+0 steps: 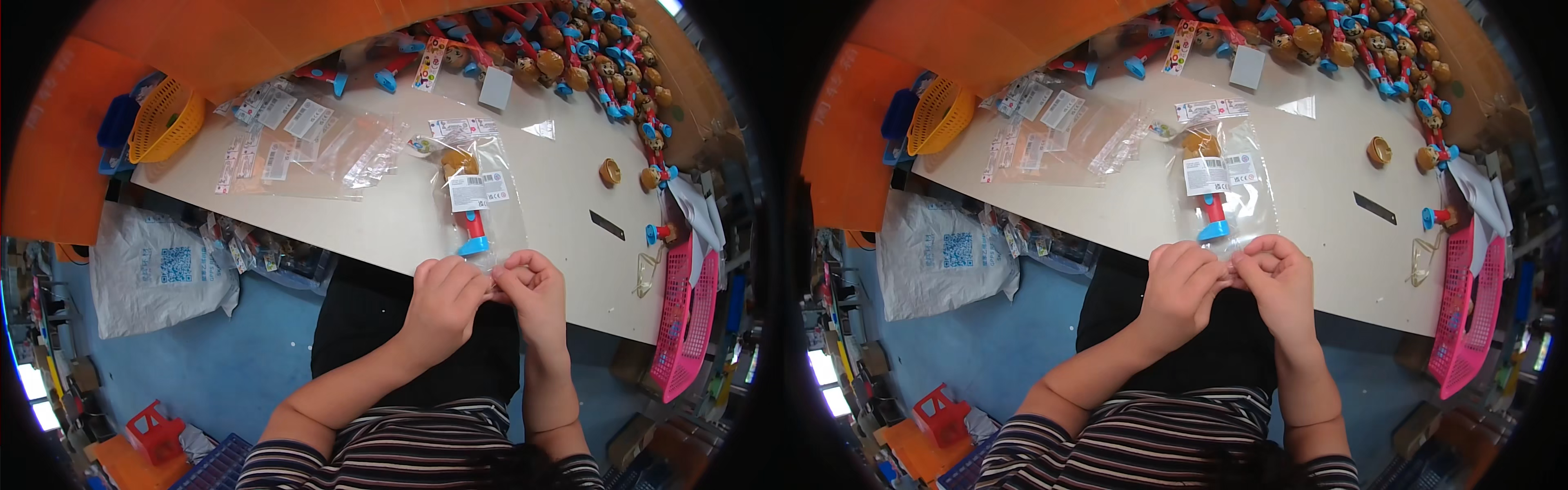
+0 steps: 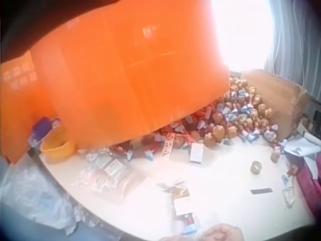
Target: Placing small colorful toys into individual plastic bags and sealing them with labels.
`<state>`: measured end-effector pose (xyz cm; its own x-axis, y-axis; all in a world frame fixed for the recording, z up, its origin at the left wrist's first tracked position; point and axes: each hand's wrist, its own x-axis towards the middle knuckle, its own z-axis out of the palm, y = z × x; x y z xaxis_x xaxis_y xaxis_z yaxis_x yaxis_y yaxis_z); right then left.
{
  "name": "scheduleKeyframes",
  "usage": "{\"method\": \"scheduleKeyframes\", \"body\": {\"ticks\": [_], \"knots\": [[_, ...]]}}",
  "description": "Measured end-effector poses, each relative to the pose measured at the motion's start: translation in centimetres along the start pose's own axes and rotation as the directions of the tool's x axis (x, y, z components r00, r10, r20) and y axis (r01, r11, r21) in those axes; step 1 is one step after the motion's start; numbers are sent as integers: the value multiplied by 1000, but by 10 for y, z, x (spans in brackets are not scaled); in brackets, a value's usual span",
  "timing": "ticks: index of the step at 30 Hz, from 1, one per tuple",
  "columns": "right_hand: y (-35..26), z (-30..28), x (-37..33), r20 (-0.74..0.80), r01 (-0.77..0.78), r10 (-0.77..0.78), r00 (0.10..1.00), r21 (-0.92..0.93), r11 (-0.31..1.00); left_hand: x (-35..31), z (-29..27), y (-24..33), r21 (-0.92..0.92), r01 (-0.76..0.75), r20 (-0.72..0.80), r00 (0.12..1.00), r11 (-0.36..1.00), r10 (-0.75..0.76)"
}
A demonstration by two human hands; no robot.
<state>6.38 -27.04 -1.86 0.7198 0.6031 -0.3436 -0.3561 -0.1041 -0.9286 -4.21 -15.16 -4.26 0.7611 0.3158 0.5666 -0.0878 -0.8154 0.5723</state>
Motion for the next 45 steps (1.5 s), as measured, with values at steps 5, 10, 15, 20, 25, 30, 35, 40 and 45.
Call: {"method": "scheduleKeyframes", "body": {"ticks": [5, 10, 15, 20, 25, 30, 35, 40, 45], "knots": [[5, 8, 5, -75, 35, -28, 997, 96, 995, 1, -22, -18, -379, 127, 91, 991, 917, -99], [-3, 0, 12, -101, 65, -62, 993, 27, 998, -17, -95, -69, -805, 425, 180, 840, 414, -512], [-3, -7, 11, -28, 138, -139, 990, -53, 989, 41, -192, -181, -813, 213, -324, 608, 542, -725], [-3, 1, 9, 12, 44, -43, 999, -164, 986, 118, -308, -339, 125, 675, -804, 498, 727, -325], [-7, 10, 9, -12, 26, -29, 1000, -153, 988, 132, -341, -387, 704, 684, -649, 729, 192, -219], [-17, 0, 8, -111, -40, 23, 994, -158, 987, 138, -211, -198, 696, -14, -472, 744, 718, 472], [-20, -7, 13, 50, 83, -70, 996, -332, 940, 65, -94, -82, 85, -388, 322, 882, 918, 343], [-17, -8, 11, 86, 148, -126, 988, -324, 935, 61, -48, -66, -54, -430, 238, 871, 901, 430], [-9, -16, 7, 49, 196, -192, 980, -379, 905, 45, -52, -84, -81, -464, 292, 835, 882, 466]]}}
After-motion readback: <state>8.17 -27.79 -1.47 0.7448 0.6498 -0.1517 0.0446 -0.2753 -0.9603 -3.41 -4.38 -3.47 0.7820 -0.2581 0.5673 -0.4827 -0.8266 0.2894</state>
